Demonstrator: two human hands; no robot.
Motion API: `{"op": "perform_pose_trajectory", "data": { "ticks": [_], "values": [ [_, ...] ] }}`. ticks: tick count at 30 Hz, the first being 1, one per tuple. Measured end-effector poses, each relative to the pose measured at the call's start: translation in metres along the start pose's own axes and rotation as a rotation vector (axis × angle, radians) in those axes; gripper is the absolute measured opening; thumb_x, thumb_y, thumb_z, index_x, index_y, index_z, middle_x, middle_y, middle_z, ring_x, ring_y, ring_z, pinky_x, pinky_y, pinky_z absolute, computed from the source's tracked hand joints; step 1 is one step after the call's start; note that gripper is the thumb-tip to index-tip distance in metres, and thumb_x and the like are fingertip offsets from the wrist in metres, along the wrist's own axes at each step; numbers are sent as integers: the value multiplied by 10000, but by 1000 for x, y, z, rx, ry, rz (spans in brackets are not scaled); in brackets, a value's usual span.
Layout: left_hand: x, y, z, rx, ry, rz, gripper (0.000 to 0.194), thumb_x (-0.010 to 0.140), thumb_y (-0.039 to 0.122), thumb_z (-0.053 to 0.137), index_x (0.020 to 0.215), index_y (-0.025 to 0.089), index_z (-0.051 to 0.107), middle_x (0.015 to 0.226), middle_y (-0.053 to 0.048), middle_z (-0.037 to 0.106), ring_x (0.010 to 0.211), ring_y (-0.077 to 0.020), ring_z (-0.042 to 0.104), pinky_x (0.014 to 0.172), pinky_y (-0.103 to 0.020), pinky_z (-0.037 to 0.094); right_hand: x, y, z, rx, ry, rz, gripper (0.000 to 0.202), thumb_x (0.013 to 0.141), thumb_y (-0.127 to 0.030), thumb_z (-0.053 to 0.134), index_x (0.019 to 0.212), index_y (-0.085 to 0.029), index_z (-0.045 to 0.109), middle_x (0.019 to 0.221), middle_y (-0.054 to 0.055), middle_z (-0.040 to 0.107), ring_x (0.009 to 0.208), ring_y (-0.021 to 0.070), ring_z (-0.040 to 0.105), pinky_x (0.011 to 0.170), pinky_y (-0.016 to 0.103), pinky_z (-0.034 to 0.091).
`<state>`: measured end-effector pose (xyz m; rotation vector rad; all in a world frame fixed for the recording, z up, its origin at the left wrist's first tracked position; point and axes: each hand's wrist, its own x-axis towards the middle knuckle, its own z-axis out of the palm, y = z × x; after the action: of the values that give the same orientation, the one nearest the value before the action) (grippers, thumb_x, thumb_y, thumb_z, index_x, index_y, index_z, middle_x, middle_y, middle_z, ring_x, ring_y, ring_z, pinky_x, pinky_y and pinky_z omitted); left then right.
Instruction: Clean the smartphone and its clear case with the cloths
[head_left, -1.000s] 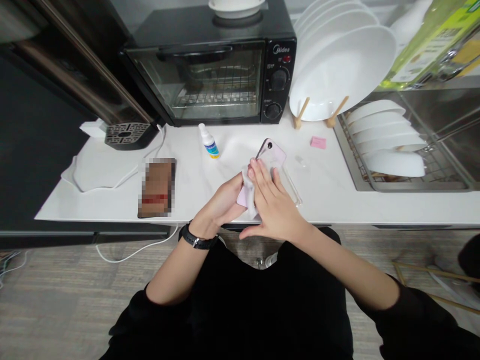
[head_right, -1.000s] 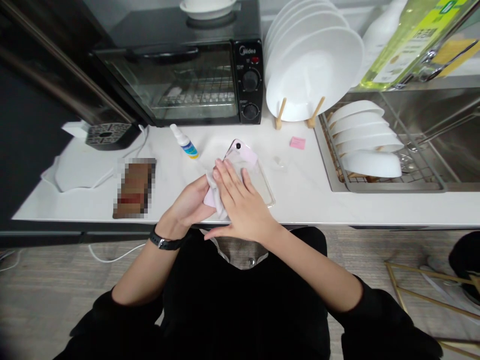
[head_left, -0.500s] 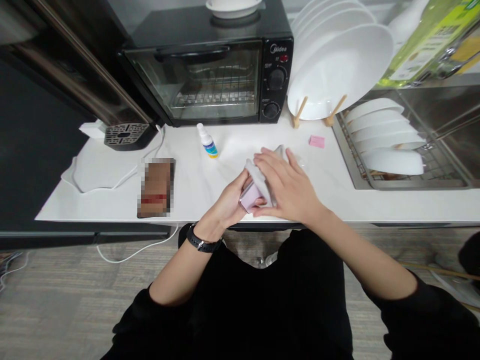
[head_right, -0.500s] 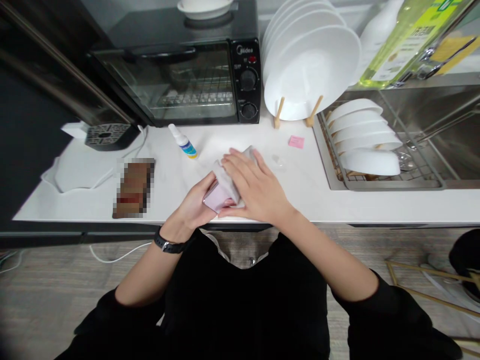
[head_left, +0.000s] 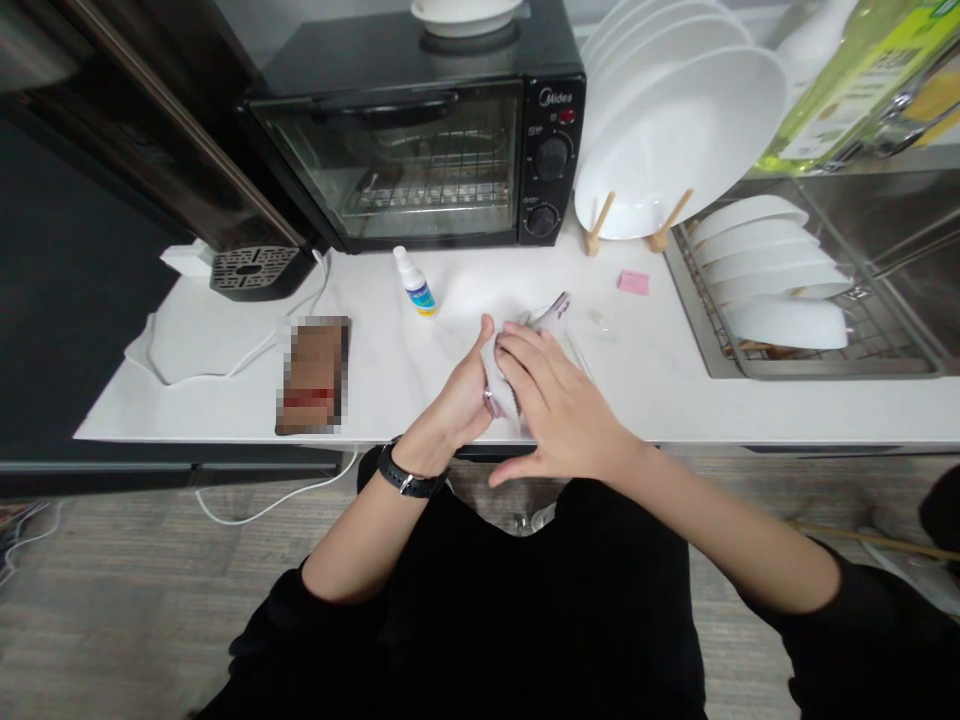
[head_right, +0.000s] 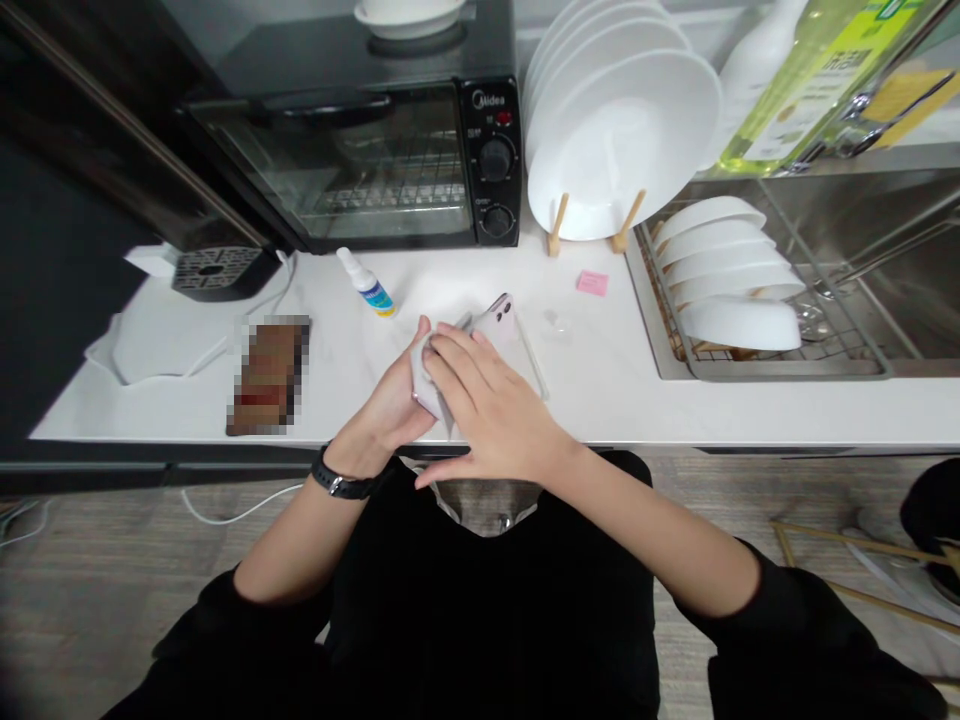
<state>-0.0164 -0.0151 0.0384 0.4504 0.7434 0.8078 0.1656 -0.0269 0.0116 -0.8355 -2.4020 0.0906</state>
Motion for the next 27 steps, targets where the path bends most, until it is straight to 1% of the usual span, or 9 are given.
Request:
{"op": "perform_pose_trajectory", "data": {
  "ticks": [3, 7, 11, 13, 17, 20, 22, 25, 27],
  "values": [
    [-4, 5, 3, 36, 24, -14, 754, 1141, 705, 317, 1465, 172, 741, 914, -93, 818, 627, -174, 664, 607, -292, 500, 1, 7, -4, -38, -18, 21, 1175, 975, -955, 417, 1779, -109, 284, 1749, 260, 487, 1686, 460, 388, 1396, 725, 240],
    [-9, 10, 7, 55, -23, -87, 789, 1128, 741, 287, 1373, 163, 765, 764, -72, 743, 501, -127, 526, 469, -257, 359, 1, 8, -3, -70, 48, 100, 1214, 967, -964, 412, 1807, -119, 183, 1740, 265, 494, 1704, 478, 344, 1376, 783, 209],
    [-6, 9, 7, -13, 34, -50, 765, 1128, 739, 313, 1299, 155, 777, 665, -41, 675, 497, -133, 556, 480, -244, 411, 0, -8, 5, -44, 6, -33, 1246, 971, -963, 405, 1812, -80, 150, 1782, 266, 445, 1704, 444, 362, 1394, 681, 278],
    [-6, 9, 4, -16, 15, -60, 776, 1119, 755, 320, 1287, 153, 779, 656, -45, 670, 488, -137, 559, 454, -240, 397, 0, -5, 4, -55, -7, 0, 1232, 964, -972, 398, 1821, -122, 154, 1787, 246, 451, 1697, 443, 379, 1400, 690, 249],
    [-6, 8, 0, 9, -43, -96, 734, 1119, 742, 367, 1332, 164, 766, 754, -62, 730, 473, -122, 557, 418, -229, 349, 0, 4, 2, -80, 82, 132, 1246, 950, -993, 378, 1818, -127, 156, 1754, 264, 483, 1701, 477, 357, 1373, 775, 214],
    [-5, 8, 3, -30, 44, -30, 660, 1153, 661, 380, 1391, 166, 746, 832, -63, 780, 576, -148, 660, 547, -249, 500, 0, -7, 7, -28, 46, 10, 1265, 948, -989, 407, 1809, -94, 172, 1765, 268, 469, 1705, 455, 359, 1382, 707, 280],
    [-4, 8, 6, -49, 93, 5, 627, 1175, 610, 350, 1397, 174, 742, 837, -52, 786, 609, -152, 681, 618, -260, 548, 0, -11, 9, -21, -1, -14, 1224, 961, -968, 426, 1812, -121, 189, 1789, 245, 450, 1700, 436, 379, 1399, 669, 274],
    [-5, 8, 6, -6, 21, -50, 656, 1159, 654, 342, 1363, 185, 753, 765, -41, 743, 506, -137, 588, 499, -258, 454, 0, -6, 8, -63, 48, 108, 1205, 966, -963, 418, 1819, -152, 158, 1786, 241, 455, 1705, 459, 358, 1395, 736, 207],
    [-5, 8, 7, 24, 3, -82, 668, 1145, 679, 363, 1364, 183, 753, 773, -50, 741, 512, -146, 589, 488, -265, 435, 0, -6, 8, -62, 71, 137, 1256, 952, -980, 412, 1819, -120, 120, 1785, 264, 443, 1717, 475, 323, 1382, 766, 209]
  ]
}}
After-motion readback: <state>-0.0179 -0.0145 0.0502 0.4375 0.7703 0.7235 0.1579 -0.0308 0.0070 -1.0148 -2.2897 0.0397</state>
